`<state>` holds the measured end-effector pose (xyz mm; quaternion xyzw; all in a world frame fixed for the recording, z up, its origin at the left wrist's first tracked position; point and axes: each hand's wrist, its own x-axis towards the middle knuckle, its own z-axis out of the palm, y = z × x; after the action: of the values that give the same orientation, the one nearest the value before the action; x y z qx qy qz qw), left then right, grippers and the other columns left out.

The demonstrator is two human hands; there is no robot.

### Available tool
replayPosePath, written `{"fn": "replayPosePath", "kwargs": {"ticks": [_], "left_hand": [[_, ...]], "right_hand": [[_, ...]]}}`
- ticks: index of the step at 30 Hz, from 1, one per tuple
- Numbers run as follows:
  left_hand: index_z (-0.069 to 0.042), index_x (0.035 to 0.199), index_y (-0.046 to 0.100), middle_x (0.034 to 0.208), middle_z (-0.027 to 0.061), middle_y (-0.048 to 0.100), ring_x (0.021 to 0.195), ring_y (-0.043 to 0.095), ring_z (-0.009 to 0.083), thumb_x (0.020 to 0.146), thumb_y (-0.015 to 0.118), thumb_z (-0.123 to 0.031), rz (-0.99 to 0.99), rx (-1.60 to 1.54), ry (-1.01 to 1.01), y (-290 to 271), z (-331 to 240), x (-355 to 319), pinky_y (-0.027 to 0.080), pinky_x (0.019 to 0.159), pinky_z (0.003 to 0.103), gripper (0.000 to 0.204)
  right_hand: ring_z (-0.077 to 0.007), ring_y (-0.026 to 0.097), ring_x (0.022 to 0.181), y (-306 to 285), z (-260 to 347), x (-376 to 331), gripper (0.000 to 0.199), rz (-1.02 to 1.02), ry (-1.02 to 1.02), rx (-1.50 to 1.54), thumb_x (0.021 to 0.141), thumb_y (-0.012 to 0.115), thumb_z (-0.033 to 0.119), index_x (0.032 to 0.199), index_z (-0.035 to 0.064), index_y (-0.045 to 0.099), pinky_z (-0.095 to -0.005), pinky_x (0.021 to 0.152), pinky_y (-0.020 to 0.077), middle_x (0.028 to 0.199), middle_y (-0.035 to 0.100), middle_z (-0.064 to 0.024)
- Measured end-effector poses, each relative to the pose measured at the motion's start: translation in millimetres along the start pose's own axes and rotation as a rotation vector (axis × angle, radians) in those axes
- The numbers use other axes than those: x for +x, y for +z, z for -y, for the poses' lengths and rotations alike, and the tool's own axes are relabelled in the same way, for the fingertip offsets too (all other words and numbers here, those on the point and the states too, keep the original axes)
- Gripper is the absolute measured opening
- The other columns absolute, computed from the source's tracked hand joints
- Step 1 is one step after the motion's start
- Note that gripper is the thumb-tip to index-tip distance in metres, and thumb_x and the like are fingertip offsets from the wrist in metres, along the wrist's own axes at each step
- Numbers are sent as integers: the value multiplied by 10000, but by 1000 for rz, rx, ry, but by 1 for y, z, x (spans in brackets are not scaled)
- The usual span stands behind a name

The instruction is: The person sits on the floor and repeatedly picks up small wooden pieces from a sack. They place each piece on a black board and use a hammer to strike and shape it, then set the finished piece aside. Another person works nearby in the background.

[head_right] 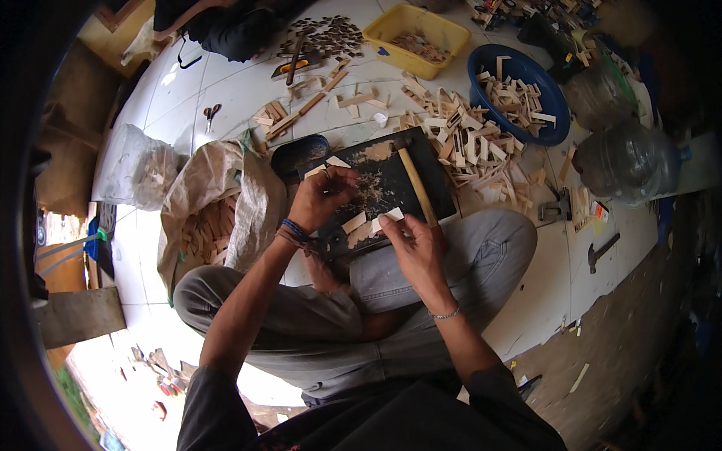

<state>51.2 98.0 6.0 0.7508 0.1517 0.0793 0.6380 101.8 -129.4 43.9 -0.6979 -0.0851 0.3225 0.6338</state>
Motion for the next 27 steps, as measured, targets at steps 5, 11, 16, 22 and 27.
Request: {"fn": "replayPosePath", "kwargs": {"ticks": [5, 11, 16, 22, 27], "left_hand": [[3, 1215, 691, 1079, 38, 740, 978, 701, 115, 942, 712, 2, 7, -94, -17, 5, -6, -9, 562, 913, 277, 274], [22, 1162, 697, 1040, 56, 740, 965, 702, 125, 954, 710, -16, -65, -385, -61, 10, -1, -17, 577, 884, 283, 212], [17, 1118, 696, 1024, 52, 737, 941, 700, 123, 949, 723, -39, -148, -322, -112, 9, 6, -14, 581, 859, 281, 181], [18, 1101, 702, 1021, 35, 734, 944, 694, 114, 946, 726, -34, -148, -179, -101, 8, 2, -15, 573, 875, 275, 165], [31, 1140, 696, 1045, 51, 737, 988, 700, 125, 965, 707, 3, -58, -429, 11, 15, -21, -30, 580, 895, 276, 178]], "right_hand": [[-56, 621, 908, 1, -1, 0, 309, -14, -7, 5, 1033, 698, 289, 1059, -18, 721, -226, 817, 477, 949, 731, -28], [-1, 449, 693, 3, -3, 0, 214, -17, -22, 46, 1010, 730, 296, 1024, 83, 722, -190, 626, 370, 874, 686, 65], [-4, 446, 687, 3, -3, 2, 213, -16, -17, 46, 1010, 731, 295, 1012, 82, 719, -189, 622, 368, 877, 693, 55], [-8, 443, 681, 2, -3, 3, 218, -5, -27, 5, 1014, 722, 307, 1010, 90, 722, -189, 621, 367, 873, 697, 51], [-5, 458, 699, 1, 0, 2, 219, -5, 37, -3, 1013, 722, 308, 1026, 90, 728, -190, 628, 371, 887, 700, 55]]}}
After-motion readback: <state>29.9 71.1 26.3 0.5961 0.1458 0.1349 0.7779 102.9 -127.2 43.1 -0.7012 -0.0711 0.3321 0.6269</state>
